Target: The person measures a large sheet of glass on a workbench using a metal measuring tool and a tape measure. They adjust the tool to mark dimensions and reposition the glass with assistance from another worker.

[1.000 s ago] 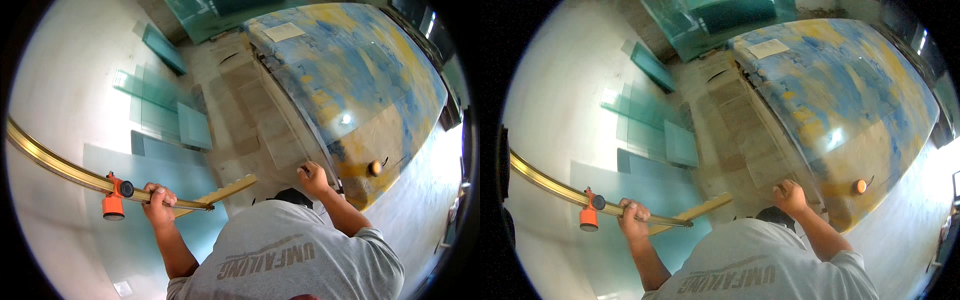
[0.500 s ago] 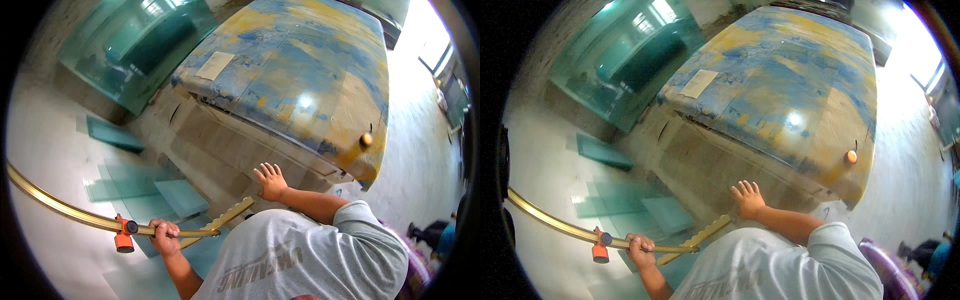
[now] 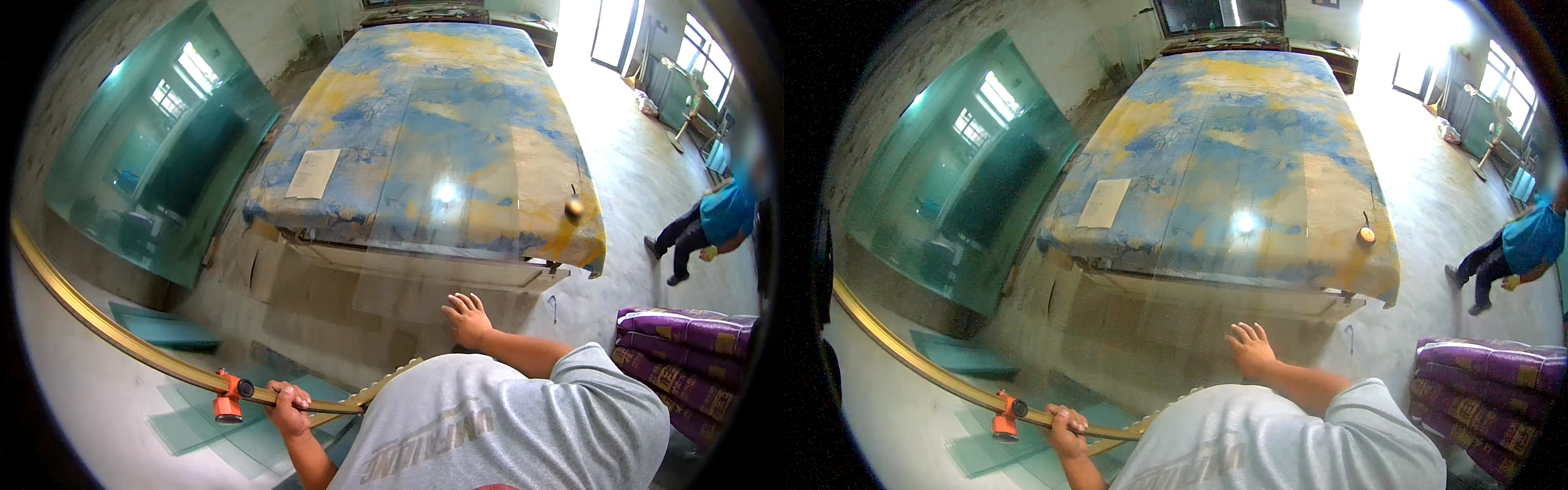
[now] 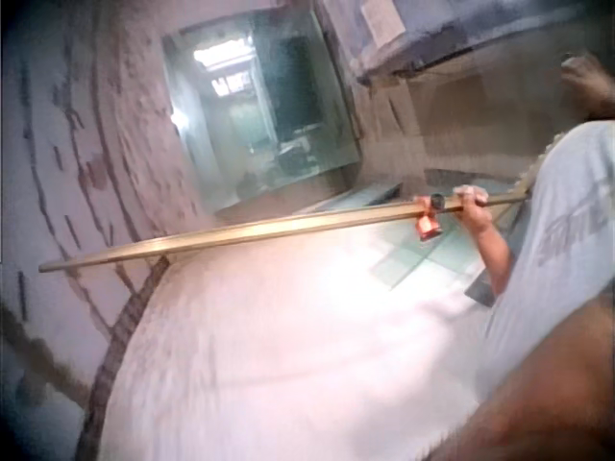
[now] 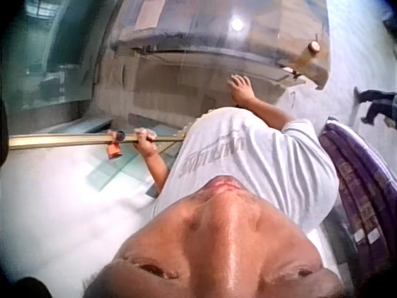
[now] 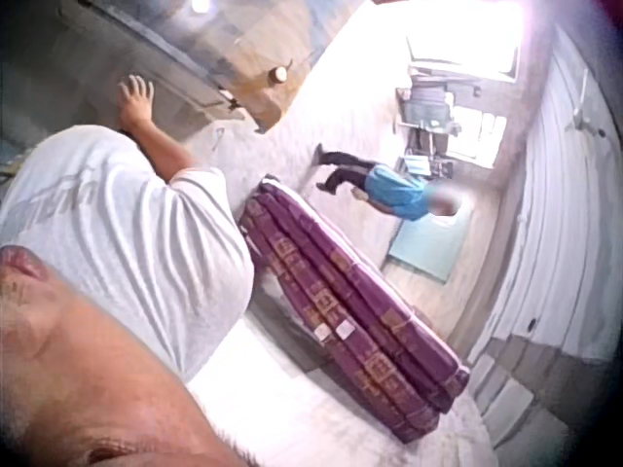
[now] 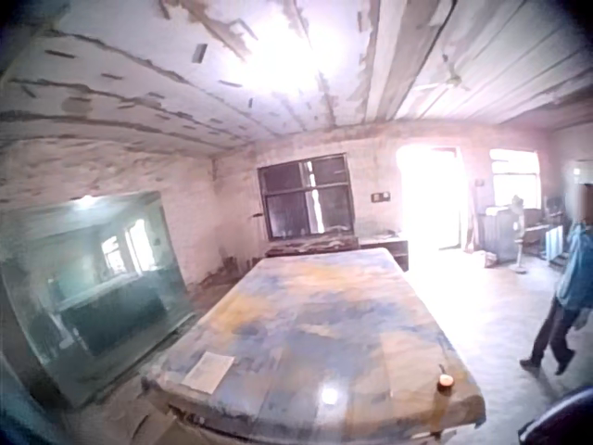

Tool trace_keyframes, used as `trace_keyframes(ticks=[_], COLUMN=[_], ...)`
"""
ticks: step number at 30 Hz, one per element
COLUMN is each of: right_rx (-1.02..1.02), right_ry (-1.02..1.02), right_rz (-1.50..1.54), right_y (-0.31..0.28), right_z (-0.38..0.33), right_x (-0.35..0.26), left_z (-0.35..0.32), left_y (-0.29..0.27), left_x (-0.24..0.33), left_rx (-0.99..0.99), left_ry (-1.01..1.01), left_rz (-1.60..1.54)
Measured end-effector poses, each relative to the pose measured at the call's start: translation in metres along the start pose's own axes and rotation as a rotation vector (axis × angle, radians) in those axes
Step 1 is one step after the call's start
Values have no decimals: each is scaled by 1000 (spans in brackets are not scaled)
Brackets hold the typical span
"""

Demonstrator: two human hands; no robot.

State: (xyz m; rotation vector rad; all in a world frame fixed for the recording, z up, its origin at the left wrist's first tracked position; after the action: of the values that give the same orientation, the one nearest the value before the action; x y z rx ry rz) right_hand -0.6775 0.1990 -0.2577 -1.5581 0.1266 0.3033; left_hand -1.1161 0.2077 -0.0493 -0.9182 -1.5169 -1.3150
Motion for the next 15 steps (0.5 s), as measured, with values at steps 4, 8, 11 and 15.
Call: trace_keyframes(ticks=[4,8,11,15], right_rx=[-56,-148,-148,-123], right_ry=[-10,-19,19,142], right_rz=[13,63,67,73], right_y=[-20,6,-18,-45], right_z=[13,27,58,121], right_x=[-3,17,36,94], left_z=[41,83,110,146], left_y=[9,24,43,73], left_x=[-16,-30,-31,-37], left_rx=[-14,-39,-48,-74], left_ry=[-26,-52,-57,-51], left_rz=[-13,-6,-19,-19])
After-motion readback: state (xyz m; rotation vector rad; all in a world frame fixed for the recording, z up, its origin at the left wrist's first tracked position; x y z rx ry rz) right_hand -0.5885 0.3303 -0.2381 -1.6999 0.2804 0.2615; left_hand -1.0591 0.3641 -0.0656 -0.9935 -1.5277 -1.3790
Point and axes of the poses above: each hand's wrist, its own z-axis towards the middle knuckle, its own y-axis out of the palm, x = y × z, the point moved 4 cm from there along z, towards the middle knuckle, and after that the axes turned 2 degrees about -y, right-handed, at the moved point
